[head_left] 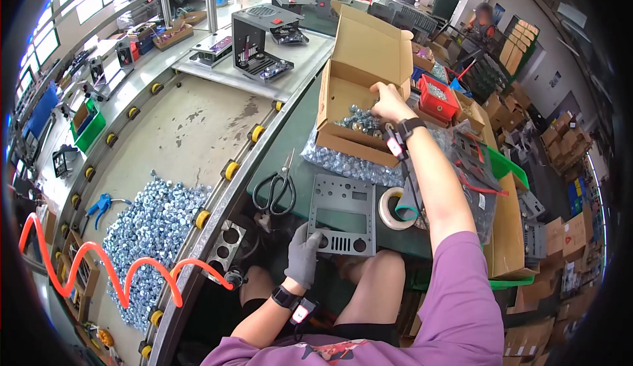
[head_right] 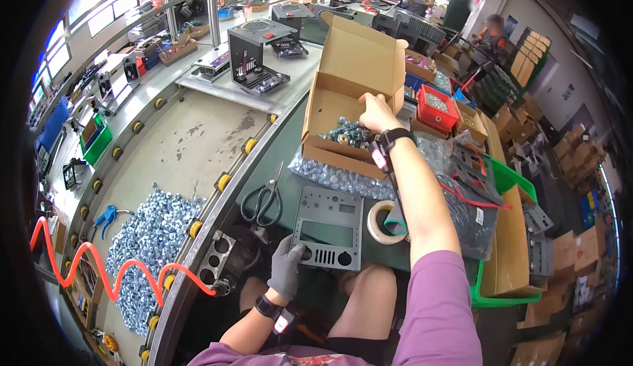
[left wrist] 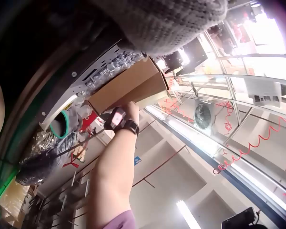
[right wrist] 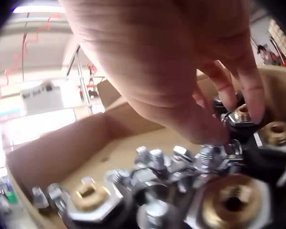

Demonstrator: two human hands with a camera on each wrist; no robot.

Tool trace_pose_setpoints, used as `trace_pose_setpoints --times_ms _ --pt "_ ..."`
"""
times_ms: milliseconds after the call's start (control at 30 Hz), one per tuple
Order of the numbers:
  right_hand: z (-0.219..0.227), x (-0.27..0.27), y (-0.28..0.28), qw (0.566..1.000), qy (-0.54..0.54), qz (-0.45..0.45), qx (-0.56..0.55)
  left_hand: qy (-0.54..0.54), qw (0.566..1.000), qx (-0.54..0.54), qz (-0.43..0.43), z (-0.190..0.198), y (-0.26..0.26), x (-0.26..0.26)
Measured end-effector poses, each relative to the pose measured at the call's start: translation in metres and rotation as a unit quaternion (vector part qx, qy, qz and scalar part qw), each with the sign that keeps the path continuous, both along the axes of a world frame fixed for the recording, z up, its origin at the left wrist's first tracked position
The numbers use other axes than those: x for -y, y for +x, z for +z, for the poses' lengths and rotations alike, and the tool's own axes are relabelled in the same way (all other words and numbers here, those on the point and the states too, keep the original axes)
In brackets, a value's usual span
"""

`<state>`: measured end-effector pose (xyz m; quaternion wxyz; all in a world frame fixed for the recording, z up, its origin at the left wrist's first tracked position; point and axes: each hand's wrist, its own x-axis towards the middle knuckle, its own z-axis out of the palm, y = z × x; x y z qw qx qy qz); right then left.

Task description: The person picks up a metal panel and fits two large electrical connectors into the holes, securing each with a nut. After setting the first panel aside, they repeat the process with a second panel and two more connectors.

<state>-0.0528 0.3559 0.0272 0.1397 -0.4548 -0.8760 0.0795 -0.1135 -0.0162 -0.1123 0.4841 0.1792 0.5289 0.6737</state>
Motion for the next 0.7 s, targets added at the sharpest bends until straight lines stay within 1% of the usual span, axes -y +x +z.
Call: trace_pose_setpoints --times_ms 33,67,100,167,200,233,300,333,367,400,433,500,533,567,633,667,700 --pt "-0.003 -0.006 0.004 0.993 -0.008 0.068 -0.094 -0.009 1.000 0.001 0.001 0.000 0.001 0.000" --pt "-0.009 -0.009 0.009 0.991 0.053 0.042 -0.112 -0.010 1.000 0.005 0.001 0.000 0.001 0.001" --pt "-0.008 -0.003 0.009 0.992 0.051 0.042 -0.108 -0.001 1.000 0.002 0.002 0.001 0.002 0.001" --pt "-0.003 0.008 0.006 0.989 0.081 -0.111 -0.054 0.009 1.000 0.000 0.004 0.002 0.001 0.001" --pt "-0.003 0.008 0.006 0.990 0.065 -0.127 -0.007 0.002 1.000 0.006 -0.002 0.002 0.001 0.002" --pt "-0.004 0.009 0.003 0.990 0.065 -0.126 -0.006 -0.006 1.000 0.011 -0.007 0.002 0.000 0.002" --pt "-0.004 0.011 -0.006 0.985 0.060 -0.160 -0.019 0.000 1.000 0.007 -0.007 0.005 0.000 0.002" --pt "-0.007 0.004 -0.006 0.986 0.058 -0.158 -0.019 0.005 1.000 0.003 -0.009 0.006 -0.001 0.003" --pt "-0.010 -0.010 -0.002 0.990 0.024 -0.138 -0.028 0.003 1.000 0.003 -0.007 0.005 -0.001 0.004" --pt "-0.004 -0.007 -0.004 0.992 -0.009 -0.118 -0.037 0.006 1.000 0.003 -0.010 0.003 -0.001 0.003" --pt "0.001 -0.004 -0.004 0.993 -0.008 -0.116 -0.037 0.011 1.000 0.003 -0.013 0.002 -0.001 0.003" --pt "0.013 0.008 0.000 0.985 -0.127 -0.102 -0.063 0.013 1.000 -0.001 -0.009 0.001 -0.001 0.002" --pt "0.009 -0.001 -0.002 0.988 -0.119 -0.097 -0.036 0.014 1.000 -0.005 -0.008 0.000 0.000 0.002" --pt "0.001 -0.010 -0.005 0.987 -0.119 -0.099 -0.037 0.013 1.000 -0.005 -0.009 0.000 0.001 0.002" --pt "-0.008 -0.015 -0.012 0.994 -0.088 -0.041 -0.047 0.001 1.000 -0.023 -0.012 -0.003 0.003 -0.001" --pt "-0.011 -0.018 -0.011 0.993 -0.079 -0.008 -0.084 0.000 1.000 -0.024 -0.011 -0.005 0.004 -0.002" --pt "-0.010 -0.016 -0.012 0.993 -0.082 -0.006 -0.085 0.004 1.000 -0.025 -0.013 -0.007 0.005 -0.002"
